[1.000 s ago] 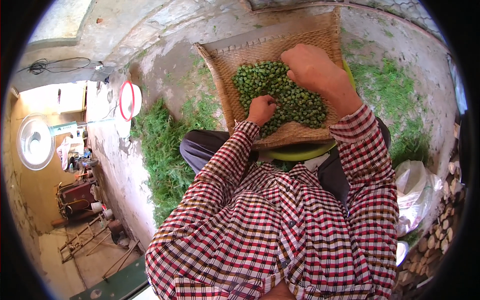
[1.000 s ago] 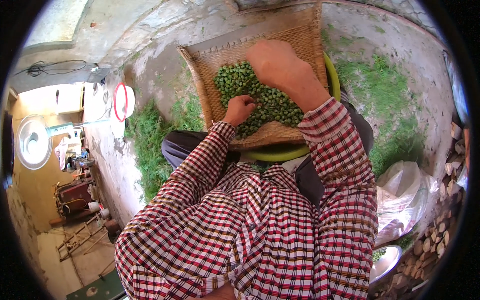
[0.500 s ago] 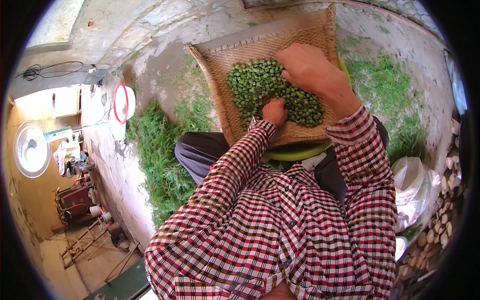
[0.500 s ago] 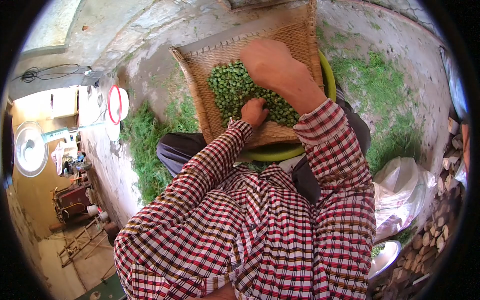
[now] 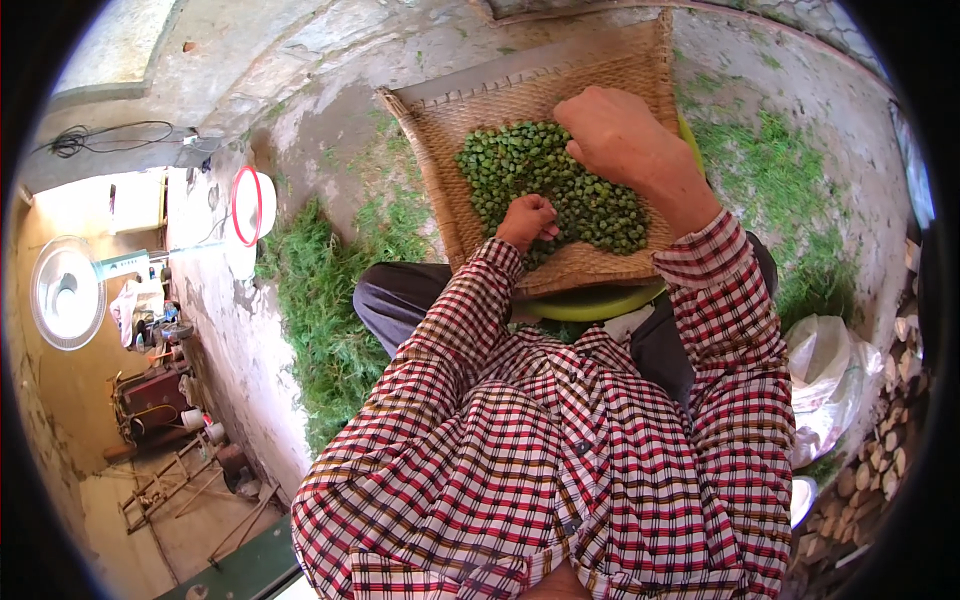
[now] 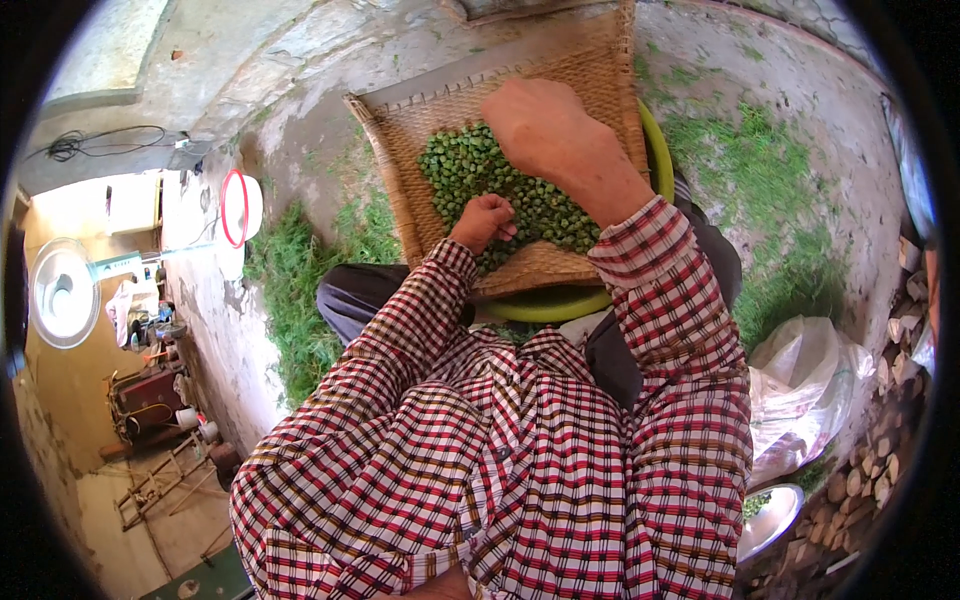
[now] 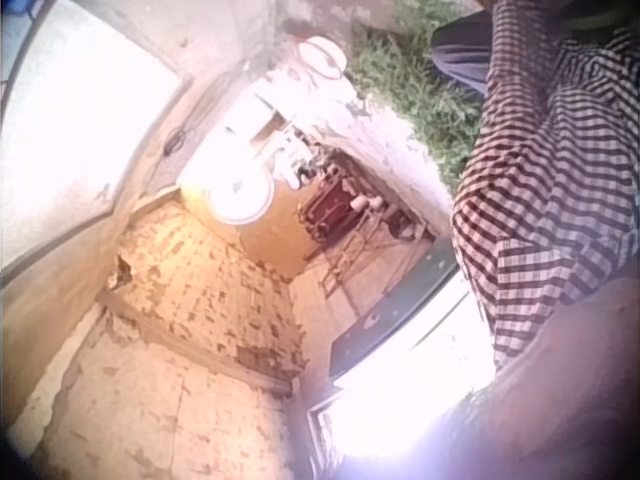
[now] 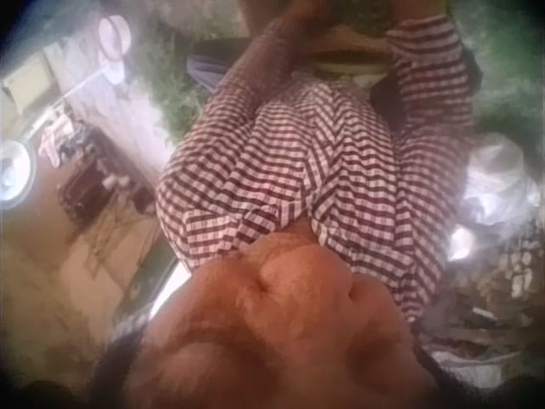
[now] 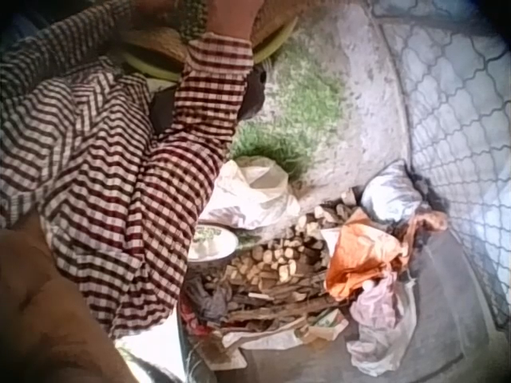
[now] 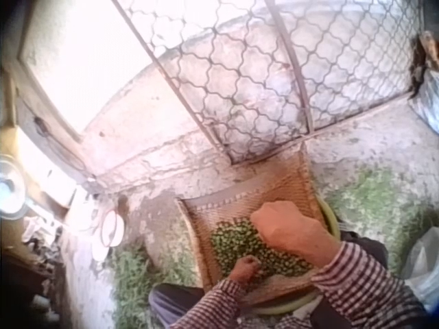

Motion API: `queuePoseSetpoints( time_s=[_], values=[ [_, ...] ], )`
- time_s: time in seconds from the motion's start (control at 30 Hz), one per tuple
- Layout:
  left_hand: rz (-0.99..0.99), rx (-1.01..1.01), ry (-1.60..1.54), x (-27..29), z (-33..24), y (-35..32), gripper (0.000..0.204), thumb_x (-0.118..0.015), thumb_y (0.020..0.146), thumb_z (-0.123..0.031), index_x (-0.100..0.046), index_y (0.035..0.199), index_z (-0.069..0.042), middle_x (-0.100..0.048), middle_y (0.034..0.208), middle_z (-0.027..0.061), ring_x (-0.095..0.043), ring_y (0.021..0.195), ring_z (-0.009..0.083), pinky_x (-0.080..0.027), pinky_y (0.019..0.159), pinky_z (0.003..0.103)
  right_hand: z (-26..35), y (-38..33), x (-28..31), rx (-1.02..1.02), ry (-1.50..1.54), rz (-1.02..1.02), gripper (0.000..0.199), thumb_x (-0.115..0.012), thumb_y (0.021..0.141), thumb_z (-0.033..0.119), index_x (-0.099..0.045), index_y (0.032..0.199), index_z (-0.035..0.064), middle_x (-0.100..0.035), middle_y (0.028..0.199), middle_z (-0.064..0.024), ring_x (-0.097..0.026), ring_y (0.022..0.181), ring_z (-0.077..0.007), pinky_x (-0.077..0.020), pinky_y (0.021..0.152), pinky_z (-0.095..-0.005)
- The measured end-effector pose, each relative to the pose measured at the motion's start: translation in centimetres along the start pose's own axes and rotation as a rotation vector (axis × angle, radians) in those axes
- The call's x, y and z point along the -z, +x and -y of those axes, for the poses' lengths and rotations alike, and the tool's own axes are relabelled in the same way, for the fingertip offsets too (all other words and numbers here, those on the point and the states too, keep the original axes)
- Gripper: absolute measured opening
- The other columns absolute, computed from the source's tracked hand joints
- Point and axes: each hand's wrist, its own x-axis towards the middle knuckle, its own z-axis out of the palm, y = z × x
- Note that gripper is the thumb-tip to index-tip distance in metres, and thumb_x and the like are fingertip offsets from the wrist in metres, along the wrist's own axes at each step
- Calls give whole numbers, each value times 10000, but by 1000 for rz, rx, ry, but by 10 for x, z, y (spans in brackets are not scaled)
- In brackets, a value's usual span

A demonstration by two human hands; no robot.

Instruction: The person picks green berries from a pile of branches and places them into a woven tray, then sorts through the berries to remove debris.

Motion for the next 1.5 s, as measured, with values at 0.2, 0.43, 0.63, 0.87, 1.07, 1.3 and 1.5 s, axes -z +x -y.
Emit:
queuePoseSetpoints(
  time_s=[0.2, 0.43, 0.63, 0.87, 1.07, 1.3, 1.5],
  values=[
    [190, 5, -496, 2, 6, -8, 40, -550, 836, -47, -533, 803, -34, -552, 667, 45, -583, 557, 151, -516, 525, 278, 5, 2, 3, -10, -15, 43, 132, -571, 721, 111, -562, 793, 1, -587, 799, -169, -569, 830, -339, -467, 726, -430],
    [379, -83, -750, -1, -1, -16, 56, -525, 819, 5, -548, 841, -41, -547, 667, 34, -567, 547, 150, -493, 525, 300, 1, 1, 1, -12, -11, 55, 135, -571, 740, 115, -558, 808, -2, -587, 799, -168, -570, 834, -332, -467, 729, -428],
    [510, -206, -848, 6, -15, -34, 86, -504, 832, -14, -559, 876, -63, -549, 700, 37, -518, 596, 152, -449, 604, 326, 1, 3, -1, 26, 39, 98, 170, -594, 717, 136, -563, 811, -2, -588, 806, -173, -565, 828, -337, -462, 727, -429],
    [566, -325, -949, 16, -27, -57, 90, -517, 826, -21, -564, 887, -69, -568, 787, 57, -509, 618, 161, -440, 631, 322, 0, 2, -44, 236, 261, 210, 258, -579, 685, 132, -581, 898, -14, -601, 859, -182, -570, 834, -348, -459, 741, -422],
    [512, -379, -933, 29, -26, -71, 78, -516, 825, -12, -564, 874, -49, -578, 798, 56, -514, 633, 171, -440, 624, 320, 20, -4, -81, 235, 392, 239, 251, -545, 666, 123, -594, 858, -31, -587, 761, -203, -569, 700, -338, -451, 633, -392],
    [376, -379, -730, 37, -17, -88, 87, -526, 804, 15, -563, 862, -38, -573, 794, 19, -537, 633, 126, -462, 570, 264, 43, -36, -93, 114, 578, 16, 171, -553, 714, 111, -582, 796, -36, -540, 601, -108, -511, 528, -160, -427, 521, -302],
    [125, -410, -298, 47, -22, -112, 111, -530, 774, 10, -584, 866, -21, -564, 763, 14, -521, 609, 101, -462, 541, 247, 47, -62, -107, -107, 927, 13, 179, -537, 775, 105, -598, 873, -32, -590, 660, -55, -550, 560, -109, -443, 523, -264]
  ],
)
